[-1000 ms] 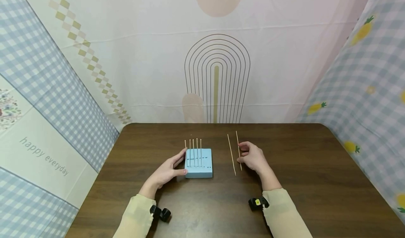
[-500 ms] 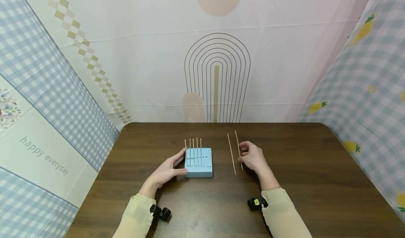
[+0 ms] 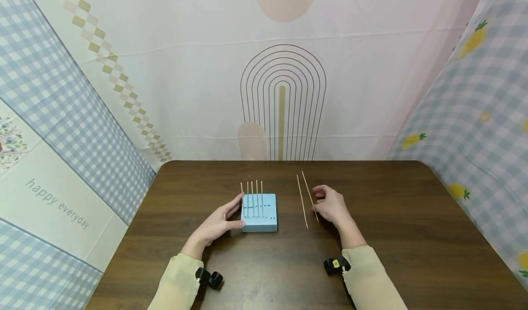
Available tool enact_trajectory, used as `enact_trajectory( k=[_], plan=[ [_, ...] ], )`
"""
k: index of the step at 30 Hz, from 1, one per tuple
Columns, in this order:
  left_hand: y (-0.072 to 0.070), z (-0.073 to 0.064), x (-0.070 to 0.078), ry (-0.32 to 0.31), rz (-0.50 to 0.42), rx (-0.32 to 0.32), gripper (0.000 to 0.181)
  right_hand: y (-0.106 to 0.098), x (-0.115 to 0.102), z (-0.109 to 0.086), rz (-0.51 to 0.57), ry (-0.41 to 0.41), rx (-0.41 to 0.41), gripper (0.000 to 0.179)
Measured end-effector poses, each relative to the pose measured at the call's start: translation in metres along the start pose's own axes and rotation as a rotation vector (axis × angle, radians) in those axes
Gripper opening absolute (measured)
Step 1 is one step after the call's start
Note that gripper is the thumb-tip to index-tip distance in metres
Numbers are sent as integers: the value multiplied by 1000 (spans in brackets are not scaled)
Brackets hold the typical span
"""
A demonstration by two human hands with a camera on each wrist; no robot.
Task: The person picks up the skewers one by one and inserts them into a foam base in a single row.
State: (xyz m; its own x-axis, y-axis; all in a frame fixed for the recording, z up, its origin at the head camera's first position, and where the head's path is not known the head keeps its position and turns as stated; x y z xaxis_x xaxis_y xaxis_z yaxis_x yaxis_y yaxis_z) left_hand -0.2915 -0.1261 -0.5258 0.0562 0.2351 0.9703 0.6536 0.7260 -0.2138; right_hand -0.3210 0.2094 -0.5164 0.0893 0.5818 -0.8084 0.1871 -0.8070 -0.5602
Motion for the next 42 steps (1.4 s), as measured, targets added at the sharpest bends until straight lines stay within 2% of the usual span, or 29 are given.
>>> enact_trajectory(
  k=[10, 17, 26, 34, 42],
  plan=[
    [1, 0, 1, 8, 3, -6, 90, -3, 1, -4, 7, 9, -17, 59],
    [1, -1, 0, 11, 10, -7, 90, -3, -2, -3, 48, 4, -20, 49],
    [2, 0, 0, 8, 11, -7, 90, -3, -13, -4, 188, -49, 6, 37],
    [1, 0, 1, 7, 10, -4, 90, 10, -33, -6, 366, -113, -46, 34],
    [0, -1, 2, 2, 9, -2, 90, 29, -50, -10, 375, -156, -110, 28]
  ],
)
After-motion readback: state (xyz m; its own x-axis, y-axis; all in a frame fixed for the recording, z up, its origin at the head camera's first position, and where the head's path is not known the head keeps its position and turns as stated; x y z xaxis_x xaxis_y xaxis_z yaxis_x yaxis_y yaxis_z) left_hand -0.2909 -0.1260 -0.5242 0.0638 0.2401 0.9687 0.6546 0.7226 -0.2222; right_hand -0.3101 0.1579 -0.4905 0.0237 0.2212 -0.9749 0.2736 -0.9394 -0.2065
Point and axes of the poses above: each hand's wrist, its own z-axis towards the middle knuckle, its own y-axis out of the palm, x = y × z, the point moved 8 cm from there along z, towards the middle knuckle, and after that the axes turned 10 degrees about -x, right-handed, at the moved point
